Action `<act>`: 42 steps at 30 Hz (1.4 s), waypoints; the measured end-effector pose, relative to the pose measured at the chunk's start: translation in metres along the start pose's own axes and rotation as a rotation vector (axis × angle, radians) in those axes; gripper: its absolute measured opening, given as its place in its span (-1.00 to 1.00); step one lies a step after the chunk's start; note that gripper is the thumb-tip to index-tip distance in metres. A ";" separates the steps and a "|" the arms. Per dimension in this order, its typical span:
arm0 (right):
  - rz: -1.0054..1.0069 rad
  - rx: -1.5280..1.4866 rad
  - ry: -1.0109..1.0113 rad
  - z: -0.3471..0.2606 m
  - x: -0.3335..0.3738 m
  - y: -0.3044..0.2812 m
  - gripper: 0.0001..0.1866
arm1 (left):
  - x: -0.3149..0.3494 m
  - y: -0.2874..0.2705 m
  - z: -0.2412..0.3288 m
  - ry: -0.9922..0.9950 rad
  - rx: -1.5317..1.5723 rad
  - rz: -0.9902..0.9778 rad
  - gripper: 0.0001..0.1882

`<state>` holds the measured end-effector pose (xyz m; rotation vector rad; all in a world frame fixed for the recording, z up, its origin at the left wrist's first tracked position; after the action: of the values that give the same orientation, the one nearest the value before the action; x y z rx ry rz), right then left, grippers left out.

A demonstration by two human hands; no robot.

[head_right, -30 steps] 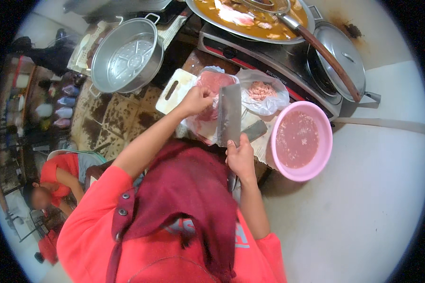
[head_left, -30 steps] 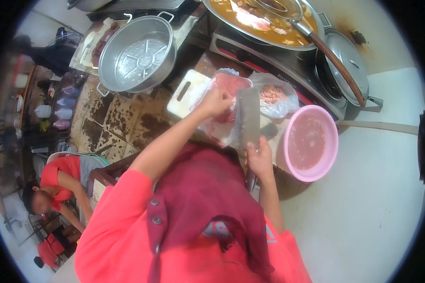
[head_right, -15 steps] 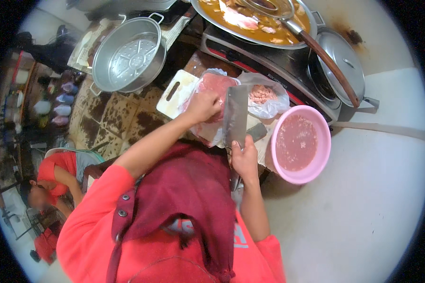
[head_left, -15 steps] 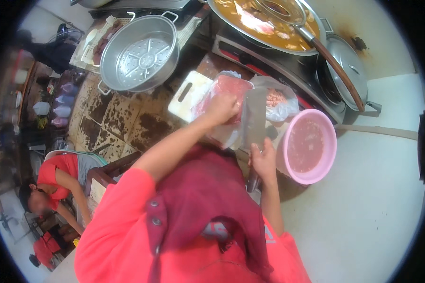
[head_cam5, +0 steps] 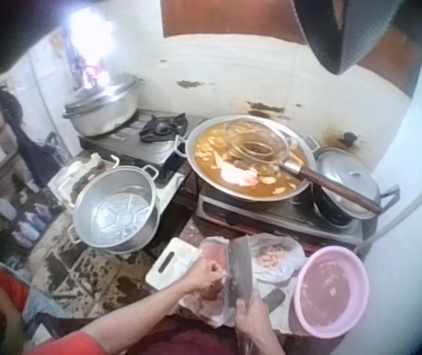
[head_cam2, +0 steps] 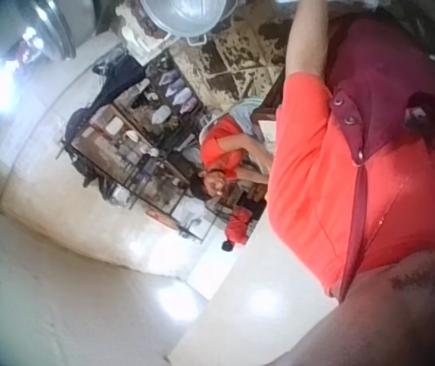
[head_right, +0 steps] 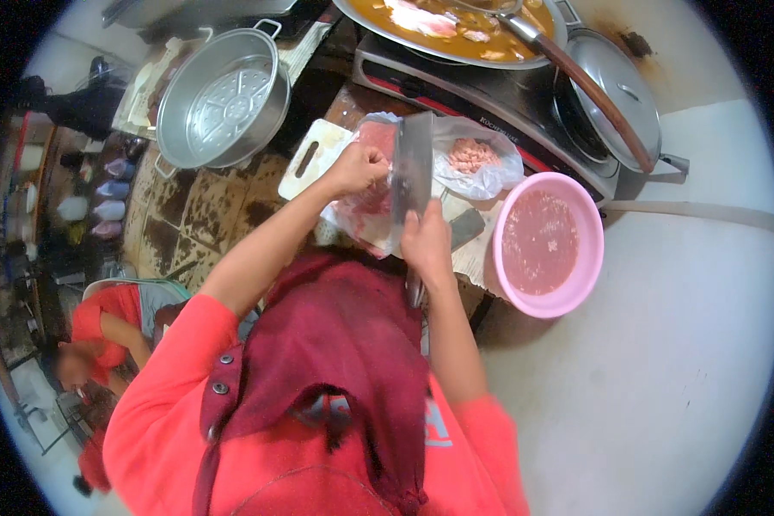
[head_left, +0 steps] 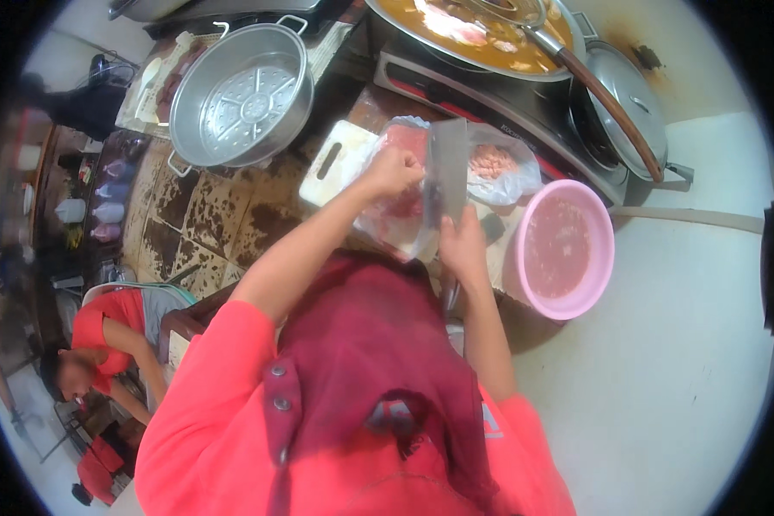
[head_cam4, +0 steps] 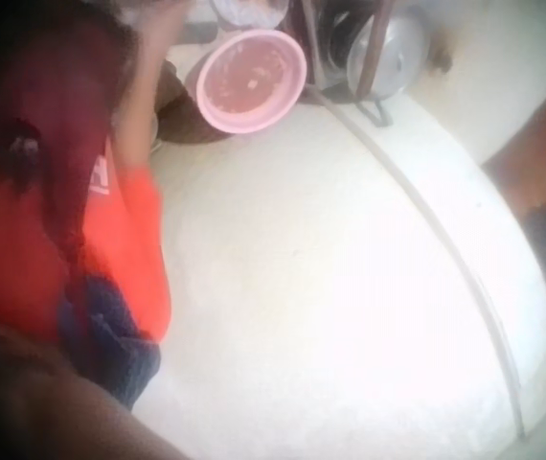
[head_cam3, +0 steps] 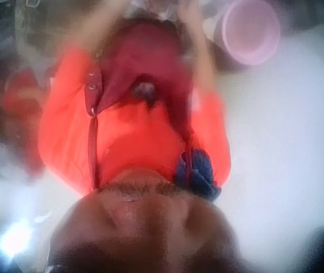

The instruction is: The person slices pieces of food on a cutting board using a cleaver, rinses hands in a bowl of water, and then places the sliced food into a pot on a stove.

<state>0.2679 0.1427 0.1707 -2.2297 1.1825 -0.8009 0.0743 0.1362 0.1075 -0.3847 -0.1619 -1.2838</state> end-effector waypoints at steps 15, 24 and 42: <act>-0.116 -0.003 -0.067 0.019 0.028 -0.002 -0.71 | 0.013 -0.006 -0.014 -0.054 0.125 0.045 -0.88; -0.103 0.000 -0.101 0.014 -0.009 0.009 -0.65 | 0.020 -0.016 -0.029 -0.155 0.266 0.101 -0.93; -0.088 -0.226 -0.132 0.030 0.018 -0.025 -0.73 | 0.039 0.027 -0.009 0.158 -0.286 0.480 -0.79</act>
<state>0.3105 0.1445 0.1709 -2.4907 1.1679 -0.5665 0.1103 0.1037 0.1065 -0.5272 0.2400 -0.8561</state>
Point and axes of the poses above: each hand's wrist, its own x-axis away from the middle knuckle, its own y-axis out of the palm, z = x × y, the point moved 4 cm from there along -x, towards the middle knuckle, and after that the axes turned 3 degrees about x, right-handed, at the moved point
